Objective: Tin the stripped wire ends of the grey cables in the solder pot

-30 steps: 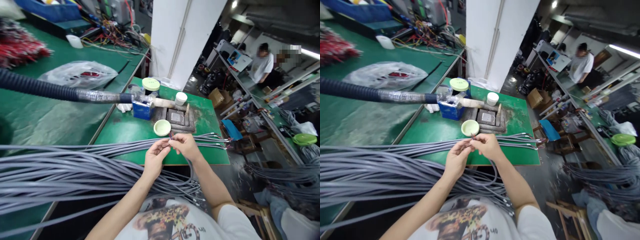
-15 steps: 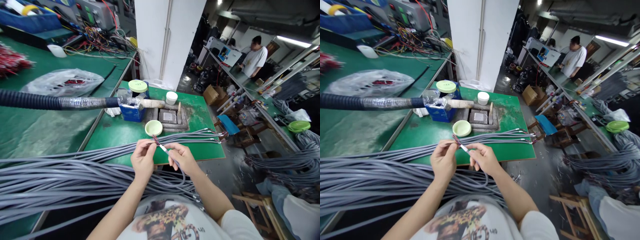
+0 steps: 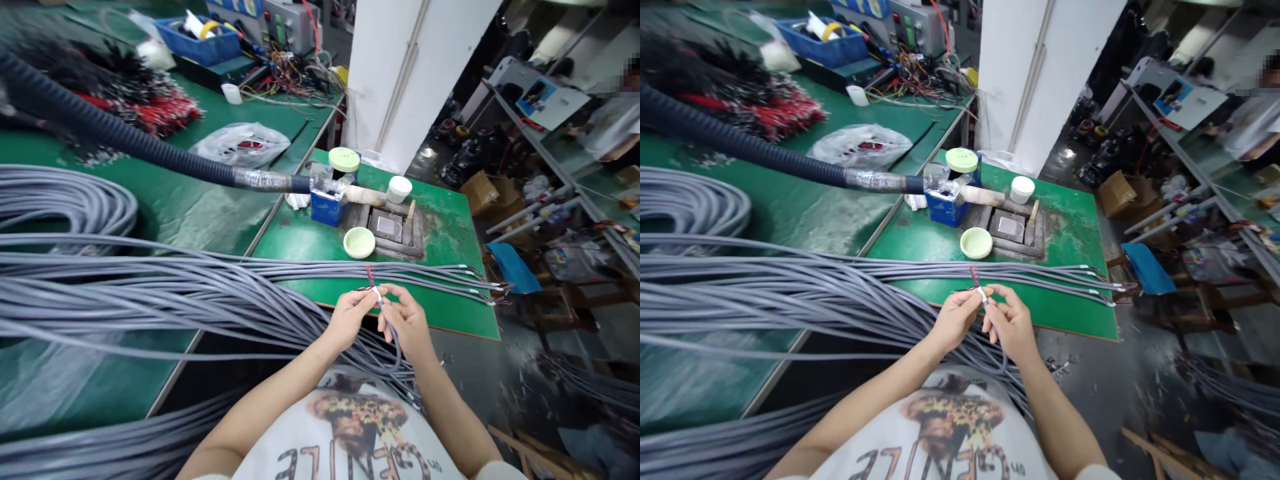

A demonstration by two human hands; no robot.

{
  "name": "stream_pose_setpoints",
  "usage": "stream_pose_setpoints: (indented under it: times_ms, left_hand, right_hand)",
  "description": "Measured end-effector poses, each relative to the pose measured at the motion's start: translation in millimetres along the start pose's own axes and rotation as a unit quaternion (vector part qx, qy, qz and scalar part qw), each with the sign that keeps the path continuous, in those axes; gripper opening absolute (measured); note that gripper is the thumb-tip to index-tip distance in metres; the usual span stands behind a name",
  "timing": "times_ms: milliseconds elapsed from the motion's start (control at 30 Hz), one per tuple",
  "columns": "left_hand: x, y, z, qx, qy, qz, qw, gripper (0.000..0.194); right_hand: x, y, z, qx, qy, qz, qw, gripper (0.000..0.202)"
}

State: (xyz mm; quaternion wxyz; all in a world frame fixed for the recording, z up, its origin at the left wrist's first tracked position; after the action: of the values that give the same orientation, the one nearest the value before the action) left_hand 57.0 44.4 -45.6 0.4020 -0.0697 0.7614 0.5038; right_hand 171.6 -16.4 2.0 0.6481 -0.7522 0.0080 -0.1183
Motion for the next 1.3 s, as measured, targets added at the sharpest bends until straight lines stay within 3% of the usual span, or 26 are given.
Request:
stream_pose_setpoints:
  times_ms: [167,300,433,533,600,700,767,900,967,1033,1100,1167,1300]
  left_hand:
    - [3.3,4,-10,-0.006,-0.084,0.063,0.994,0.033]
    - [3.8,4,-15,-0.016,-0.116,0.1,0.988,0.031]
    - [5.7,9,-22,-0.031,-0.112,0.137,0.984,0.031]
    - [8.6,11,-28,-0.019,-0.122,0.141,0.982,0.031]
    - [13.1,11,-31,-0.014,-0.103,0.135,0.985,0.03]
    - [21.3,12,-29,-0.033,-0.038,0.134,0.99,0.03]
    - [22.8,12,-27,-0.045,-0.034,0.135,0.989,0.028]
    - [18.7,11,-25,-0.052,-0.08,0.142,0.985,0.026]
    - [18.1,10,-26,-0.048,-0.089,0.142,0.985,0.025]
    - [20.1,9,-28,-0.029,-0.079,0.116,0.99,0.025]
    - [23.1,8,-29,0.003,-0.054,0.05,0.997,0.028]
    - [25.0,7,-29,0.036,-0.029,-0.04,0.998,0.033]
    - [24.5,7,-24,0.069,-0.008,-0.168,0.983,0.034]
  right_hand:
    - [12,-20,16,0.108,0.035,-0.211,0.971,0.016]
    - [0,-39,28,0.143,0.009,-0.28,0.949,0.021]
    - [-6,-38,49,0.1,0.003,-0.18,0.978,0.031]
    - [9,-33,66,0.067,0.083,-0.035,0.994,0.03]
    - [21,-35,68,0.082,0.133,-0.015,0.988,0.029]
    - [22,-42,55,0.104,0.054,-0.148,0.982,0.025]
    - [14,-46,43,0.118,-0.008,-0.242,0.963,0.022]
    - [-7,-50,32,0.163,0.004,-0.314,0.935,0.02]
    - [-12,-47,36,0.158,-0.007,-0.284,0.946,0.021]
    - [-14,-38,42,0.111,-0.04,-0.189,0.975,0.02]
    - [-16,-25,47,0.049,-0.061,-0.06,0.995,0.02]
    - [-19,-11,50,0.008,-0.057,0.043,0.997,0.022]
    - [-22,5,49,0.004,-0.029,0.066,0.997,0.017]
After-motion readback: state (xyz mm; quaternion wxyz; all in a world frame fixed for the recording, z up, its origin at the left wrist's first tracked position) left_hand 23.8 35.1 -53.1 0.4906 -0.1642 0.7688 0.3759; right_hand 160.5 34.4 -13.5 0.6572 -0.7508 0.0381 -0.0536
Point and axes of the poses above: each hand's wrist, its own z-axis towards the middle knuckle, its own x-axis out of the back of the hand, y = z × x, the point moved 2 cm from there along z, towards the middle knuckle, and after that the axes turned 6 degrees about -z, right-handed, at the moved point
